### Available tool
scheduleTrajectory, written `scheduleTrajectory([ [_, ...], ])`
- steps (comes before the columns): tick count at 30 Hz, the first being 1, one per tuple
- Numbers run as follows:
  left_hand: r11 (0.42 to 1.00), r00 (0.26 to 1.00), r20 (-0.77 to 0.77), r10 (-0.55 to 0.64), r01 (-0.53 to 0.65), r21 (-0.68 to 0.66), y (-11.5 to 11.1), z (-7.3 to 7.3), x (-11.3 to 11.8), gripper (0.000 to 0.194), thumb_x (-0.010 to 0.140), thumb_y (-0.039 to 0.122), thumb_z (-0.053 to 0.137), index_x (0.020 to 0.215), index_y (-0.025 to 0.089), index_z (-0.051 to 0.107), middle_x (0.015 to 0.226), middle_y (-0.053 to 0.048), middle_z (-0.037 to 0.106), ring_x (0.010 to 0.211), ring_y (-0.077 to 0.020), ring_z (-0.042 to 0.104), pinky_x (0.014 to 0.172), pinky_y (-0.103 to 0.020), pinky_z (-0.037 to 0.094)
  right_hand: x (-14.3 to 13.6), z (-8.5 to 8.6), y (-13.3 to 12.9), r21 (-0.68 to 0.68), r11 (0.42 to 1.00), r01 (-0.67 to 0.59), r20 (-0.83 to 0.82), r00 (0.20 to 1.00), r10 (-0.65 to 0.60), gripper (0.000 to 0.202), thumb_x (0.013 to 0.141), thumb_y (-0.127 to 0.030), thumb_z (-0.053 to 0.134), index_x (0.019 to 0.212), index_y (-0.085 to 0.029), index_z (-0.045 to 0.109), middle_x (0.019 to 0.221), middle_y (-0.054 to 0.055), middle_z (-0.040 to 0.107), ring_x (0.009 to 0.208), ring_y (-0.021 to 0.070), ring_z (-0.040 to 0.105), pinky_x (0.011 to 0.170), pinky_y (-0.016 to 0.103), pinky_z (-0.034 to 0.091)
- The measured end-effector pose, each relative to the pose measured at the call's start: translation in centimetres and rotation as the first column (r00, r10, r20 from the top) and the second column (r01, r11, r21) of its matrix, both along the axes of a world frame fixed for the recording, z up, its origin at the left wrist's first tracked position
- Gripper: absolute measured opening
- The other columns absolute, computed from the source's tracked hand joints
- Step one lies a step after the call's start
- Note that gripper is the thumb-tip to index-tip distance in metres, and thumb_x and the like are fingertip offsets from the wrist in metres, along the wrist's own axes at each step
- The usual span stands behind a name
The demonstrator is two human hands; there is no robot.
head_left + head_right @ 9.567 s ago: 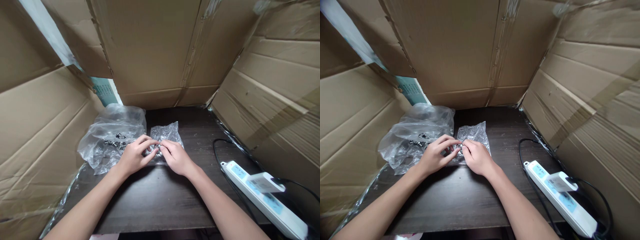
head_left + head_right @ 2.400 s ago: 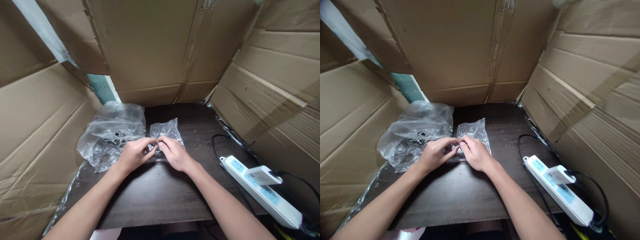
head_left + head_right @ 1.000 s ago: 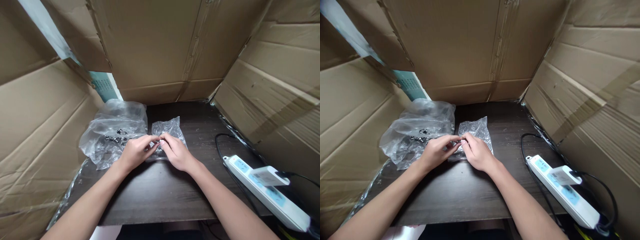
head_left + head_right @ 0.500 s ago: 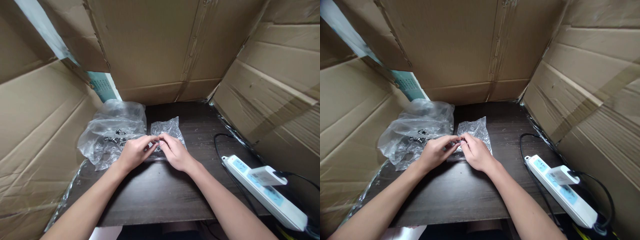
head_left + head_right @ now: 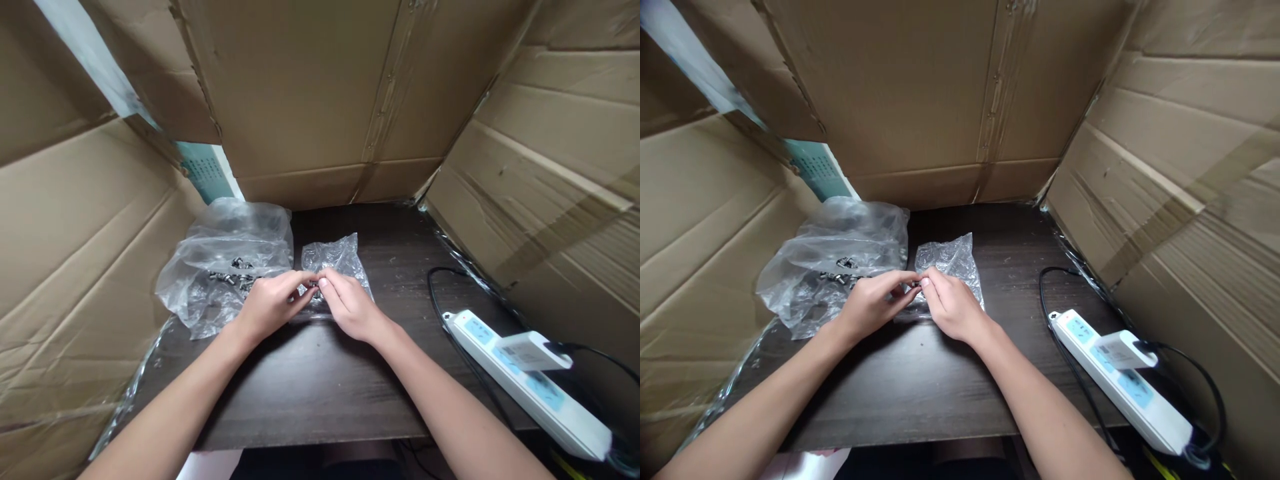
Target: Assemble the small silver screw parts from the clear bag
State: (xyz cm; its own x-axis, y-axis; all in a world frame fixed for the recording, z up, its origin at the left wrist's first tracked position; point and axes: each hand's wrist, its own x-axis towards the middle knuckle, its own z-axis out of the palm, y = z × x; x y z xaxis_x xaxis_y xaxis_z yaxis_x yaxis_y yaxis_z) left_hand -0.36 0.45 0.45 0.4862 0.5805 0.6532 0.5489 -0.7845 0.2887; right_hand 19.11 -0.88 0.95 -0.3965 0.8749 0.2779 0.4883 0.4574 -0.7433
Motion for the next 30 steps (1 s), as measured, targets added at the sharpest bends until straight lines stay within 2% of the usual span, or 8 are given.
scheduleTrajectory([
  [19, 1.000, 1.000, -0.017, 0.013, -0.013, 0.022, -0.03, -0.08, 0.06, 0.014, 0.097, 0.025, 0.059, 0.105, 0.017, 0.067, 0.087, -0.002, 0.076, 0.061, -0.0101, 0.068, 0.056, -0.019, 0.051, -0.07, -0.11, -0.04, 0.037, 0.999, 0.022, 0.062, 0.998, -0.024, 0.020, 0.101, -0.024, 0.037, 0.088, -0.022, 0.051, 0.078, 0.001, 0.061, 0.068, 0.0165, 0.055, 0.064, 0.028, 0.036],
  [30, 1.000, 1.000, -0.026, 0.017, -0.017, 0.003, -0.07, -0.20, -0.01, 0.016, 0.096, 0.024, 0.059, 0.109, 0.019, 0.067, 0.086, -0.001, 0.076, 0.059, -0.0095, 0.067, 0.057, -0.019, 0.051, -0.04, 0.02, 0.02, 0.000, 1.000, 0.016, 0.056, 0.998, -0.016, 0.020, 0.102, -0.025, 0.037, 0.089, -0.022, 0.052, 0.079, 0.001, 0.060, 0.070, 0.0167, 0.056, 0.065, 0.028, 0.037],
])
